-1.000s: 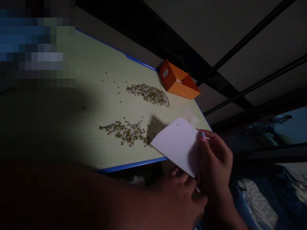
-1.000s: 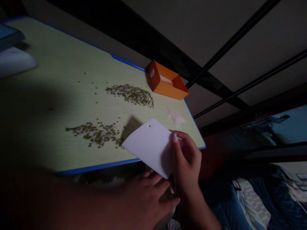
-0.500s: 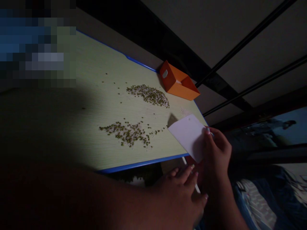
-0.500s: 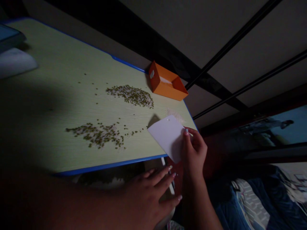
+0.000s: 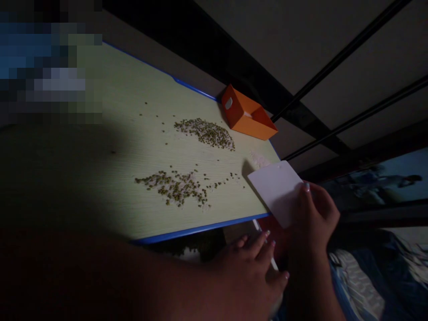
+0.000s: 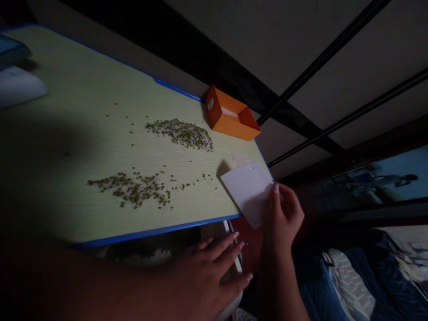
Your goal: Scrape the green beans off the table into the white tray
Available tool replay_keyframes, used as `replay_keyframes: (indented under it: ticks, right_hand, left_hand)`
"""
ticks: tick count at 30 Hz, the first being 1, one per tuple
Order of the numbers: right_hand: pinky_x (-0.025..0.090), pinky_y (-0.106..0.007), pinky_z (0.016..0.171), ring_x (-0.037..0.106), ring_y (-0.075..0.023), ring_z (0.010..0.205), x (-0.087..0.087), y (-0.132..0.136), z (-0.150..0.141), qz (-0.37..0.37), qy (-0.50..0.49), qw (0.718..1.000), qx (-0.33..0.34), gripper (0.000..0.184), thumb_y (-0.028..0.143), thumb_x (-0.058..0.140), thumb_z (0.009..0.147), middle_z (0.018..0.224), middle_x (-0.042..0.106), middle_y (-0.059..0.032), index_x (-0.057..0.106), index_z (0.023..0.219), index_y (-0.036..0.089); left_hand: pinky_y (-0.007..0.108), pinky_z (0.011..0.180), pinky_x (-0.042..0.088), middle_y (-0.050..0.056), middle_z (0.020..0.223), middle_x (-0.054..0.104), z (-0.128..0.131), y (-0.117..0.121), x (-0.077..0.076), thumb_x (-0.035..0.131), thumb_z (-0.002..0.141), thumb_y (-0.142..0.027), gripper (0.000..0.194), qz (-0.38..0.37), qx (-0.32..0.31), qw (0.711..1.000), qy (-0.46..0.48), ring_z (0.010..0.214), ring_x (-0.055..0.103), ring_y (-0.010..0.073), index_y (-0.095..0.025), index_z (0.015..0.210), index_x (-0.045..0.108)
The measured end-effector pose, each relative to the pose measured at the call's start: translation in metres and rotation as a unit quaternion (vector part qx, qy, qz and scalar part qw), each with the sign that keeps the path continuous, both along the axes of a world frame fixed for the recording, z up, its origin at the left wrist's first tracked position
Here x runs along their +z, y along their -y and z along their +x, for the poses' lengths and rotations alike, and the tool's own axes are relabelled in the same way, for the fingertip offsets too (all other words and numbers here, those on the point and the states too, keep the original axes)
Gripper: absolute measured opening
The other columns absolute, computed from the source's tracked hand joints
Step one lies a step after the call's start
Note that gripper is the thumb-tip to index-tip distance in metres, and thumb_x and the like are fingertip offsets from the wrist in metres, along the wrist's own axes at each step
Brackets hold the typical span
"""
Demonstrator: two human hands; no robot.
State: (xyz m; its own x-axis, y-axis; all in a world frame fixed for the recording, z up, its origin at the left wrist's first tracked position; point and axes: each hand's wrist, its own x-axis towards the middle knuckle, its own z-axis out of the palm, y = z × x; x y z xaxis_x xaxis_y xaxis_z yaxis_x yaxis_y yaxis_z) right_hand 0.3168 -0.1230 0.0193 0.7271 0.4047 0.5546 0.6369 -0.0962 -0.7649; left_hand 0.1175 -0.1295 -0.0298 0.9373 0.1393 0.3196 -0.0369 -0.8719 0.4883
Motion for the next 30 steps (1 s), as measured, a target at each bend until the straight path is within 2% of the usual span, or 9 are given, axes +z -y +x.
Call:
replay_keyframes:
  ticks: [5, 8, 11, 15, 18, 22, 25, 30]
  right_hand:
    - [0.031, -0.024, 0.051, 0.045, -0.0114, 0.057, -0.002, 0.002, -0.001, -0.023, -0.039, 0.999, 0.013, 0.039, 0.051, 0.076, 0.066, 0.064, 0.059, -0.0005, 0.074, 0.081, 0.015]
    - [0.032, -0.023, 0.05, 0.045, -0.0114, 0.056, -0.003, 0.008, -0.005, -0.017, -0.061, 0.998, 0.01, 0.04, 0.051, 0.078, 0.063, 0.063, 0.06, -0.0005, 0.074, 0.079, 0.015]
    - [0.032, -0.023, 0.05, 0.046, -0.0116, 0.056, -0.004, 0.015, -0.01, -0.023, -0.06, 0.998, 0.011, 0.04, 0.051, 0.079, 0.064, 0.062, 0.06, -0.0005, 0.074, 0.08, 0.015]
    - [0.034, -0.024, 0.052, 0.051, -0.0128, 0.058, -0.007, 0.014, -0.015, -0.028, -0.059, 0.997, 0.033, 0.04, 0.052, 0.078, 0.069, 0.067, 0.065, -0.0021, 0.074, 0.084, 0.016]
    - [0.035, -0.024, 0.053, 0.05, -0.0127, 0.058, -0.008, 0.007, -0.017, -0.037, -0.046, 0.997, 0.047, 0.04, 0.053, 0.077, 0.07, 0.068, 0.066, -0.0022, 0.075, 0.085, 0.016]
    - [0.04, -0.027, 0.058, 0.057, -0.0155, 0.065, -0.005, 0.003, -0.016, -0.044, -0.022, 0.998, 0.046, 0.038, 0.052, 0.074, 0.073, 0.077, 0.072, -0.0062, 0.076, 0.087, 0.016]
    - [0.043, -0.028, 0.061, 0.06, -0.0168, 0.068, -0.004, 0.003, -0.014, -0.045, -0.003, 0.998, 0.036, 0.037, 0.049, 0.072, 0.075, 0.081, 0.073, -0.0081, 0.076, 0.088, 0.015]
    - [0.043, -0.029, 0.059, 0.059, -0.0176, 0.067, -0.004, 0.002, -0.005, -0.036, 0.023, 0.999, 0.001, 0.039, 0.049, 0.071, 0.074, 0.078, 0.072, -0.0085, 0.076, 0.088, 0.013]
  left_hand:
    - [0.053, 0.1, 0.052, 0.023, 0.156, 0.046, -0.002, 0.002, -0.005, 0.039, 0.098, -0.044, 0.051, 0.003, 0.006, 1.0, 0.011, 0.148, 0.04, 0.041, -0.025, 0.142, 0.055]
    - [0.053, 0.1, 0.051, 0.022, 0.154, 0.048, -0.001, 0.002, -0.005, 0.034, 0.099, -0.042, 0.05, 0.008, 0.015, 1.0, 0.023, 0.147, 0.041, 0.0398, -0.027, 0.142, 0.055]
    - [0.053, 0.098, 0.052, 0.023, 0.153, 0.049, 0.0, 0.001, -0.004, 0.031, 0.1, -0.04, 0.05, 0.009, 0.011, 1.0, 0.013, 0.146, 0.042, 0.0404, -0.027, 0.14, 0.058]
    - [0.052, 0.099, 0.052, 0.023, 0.154, 0.047, 0.0, -0.001, 0.0, 0.039, 0.098, -0.042, 0.049, -0.002, 0.006, 1.0, 0.006, 0.147, 0.041, 0.0406, -0.025, 0.14, 0.057]
    - [0.053, 0.099, 0.051, 0.022, 0.155, 0.047, 0.0, -0.001, 0.0, 0.045, 0.095, -0.042, 0.048, -0.012, 0.003, 1.0, 0.002, 0.147, 0.041, 0.041, -0.025, 0.139, 0.059]
    - [0.056, 0.1, 0.05, 0.023, 0.155, 0.046, 0.002, 0.001, -0.005, 0.053, 0.092, -0.042, 0.051, -0.024, -0.002, 1.0, 0.016, 0.146, 0.04, 0.0437, -0.024, 0.139, 0.06]
    - [0.055, 0.1, 0.051, 0.023, 0.155, 0.046, 0.002, 0.002, -0.005, 0.052, 0.093, -0.041, 0.05, -0.019, 0.002, 1.0, 0.02, 0.146, 0.04, 0.0429, -0.025, 0.139, 0.059]
    - [0.052, 0.101, 0.051, 0.022, 0.157, 0.044, -0.001, -0.002, 0.004, 0.049, 0.094, -0.042, 0.05, -0.008, -0.01, 1.0, -0.014, 0.148, 0.039, 0.0409, -0.025, 0.14, 0.057]
